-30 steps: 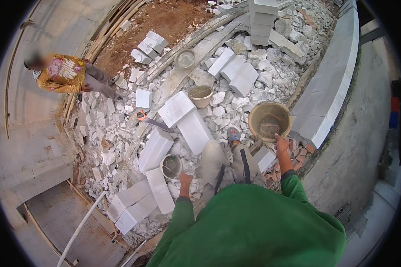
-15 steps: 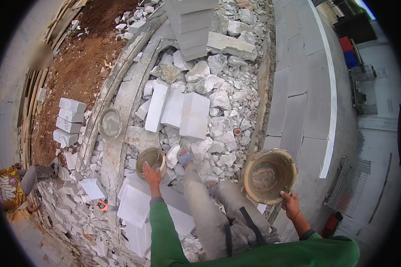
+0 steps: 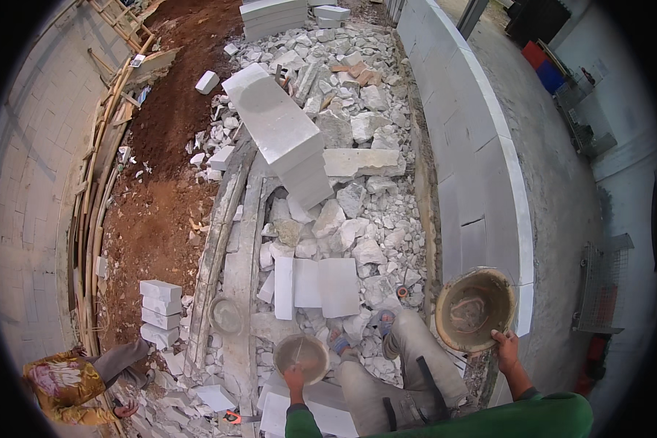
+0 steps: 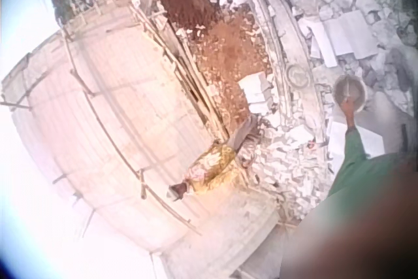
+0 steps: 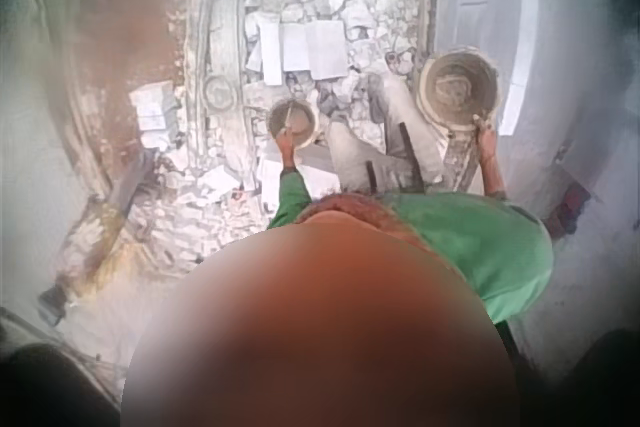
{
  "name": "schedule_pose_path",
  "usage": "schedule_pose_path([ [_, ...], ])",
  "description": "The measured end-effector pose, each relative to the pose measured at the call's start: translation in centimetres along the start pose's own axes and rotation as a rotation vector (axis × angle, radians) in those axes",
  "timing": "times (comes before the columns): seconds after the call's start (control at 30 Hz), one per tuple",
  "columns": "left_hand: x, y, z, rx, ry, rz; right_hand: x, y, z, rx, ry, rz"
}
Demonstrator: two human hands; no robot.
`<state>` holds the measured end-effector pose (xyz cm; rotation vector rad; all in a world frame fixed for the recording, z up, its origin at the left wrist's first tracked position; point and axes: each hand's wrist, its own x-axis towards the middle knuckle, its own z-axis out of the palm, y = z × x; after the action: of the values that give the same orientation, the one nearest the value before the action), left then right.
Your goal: The person prepares a mortar bed on a low wall, then places and levels white rectangular tiles using a hammer and trowel. The person repeatedly scoops mortar, spreads it, and sets tiles in sequence along the wall.
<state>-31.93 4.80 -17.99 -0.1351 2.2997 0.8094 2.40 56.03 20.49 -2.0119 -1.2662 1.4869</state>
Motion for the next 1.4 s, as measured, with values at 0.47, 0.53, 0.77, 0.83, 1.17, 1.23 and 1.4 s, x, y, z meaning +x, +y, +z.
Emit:
schedule_pose_path([
  [0.47, 0.1, 43.4, -5.0, -0.387, 0.475, -0.042, 25.4, -17.7, 7.1, 0.005, 0.108, 0.116],
  [0.53, 0.1, 52.1, -7.7, -0.461, 0.586, 0.004, 29.3, -21.6, 7.9, 0.004, 0.038, 0.101],
  [0.77, 1.7, 77.6, -17.0, -1.065, 0.549, 0.117, 37.1, -37.8, 15.0, -0.027, -0.235, -0.084],
  [0.83, 4.5, 82.9, -17.8, -1.150, 0.508, 0.160, 39.4, -42.9, 20.6, -0.025, -0.336, -0.119],
  [1.17, 20.4, 93.3, -13.9, -1.528, 0.553, 0.157, 41.4, -67.1, 61.5, 0.224, -0.897, -0.023],
  [1.23, 22.6, 93.4, -13.0, -1.486, 0.531, 0.071, 40.4, -70.1, 70.4, 0.189, -1.023, -0.028],
  [1.4, 23.9, 94.4, -11.3, -1.258, 0.379, -0.245, 38.6, -72.4, 87.6, 0.080, -1.274, 0.056],
])
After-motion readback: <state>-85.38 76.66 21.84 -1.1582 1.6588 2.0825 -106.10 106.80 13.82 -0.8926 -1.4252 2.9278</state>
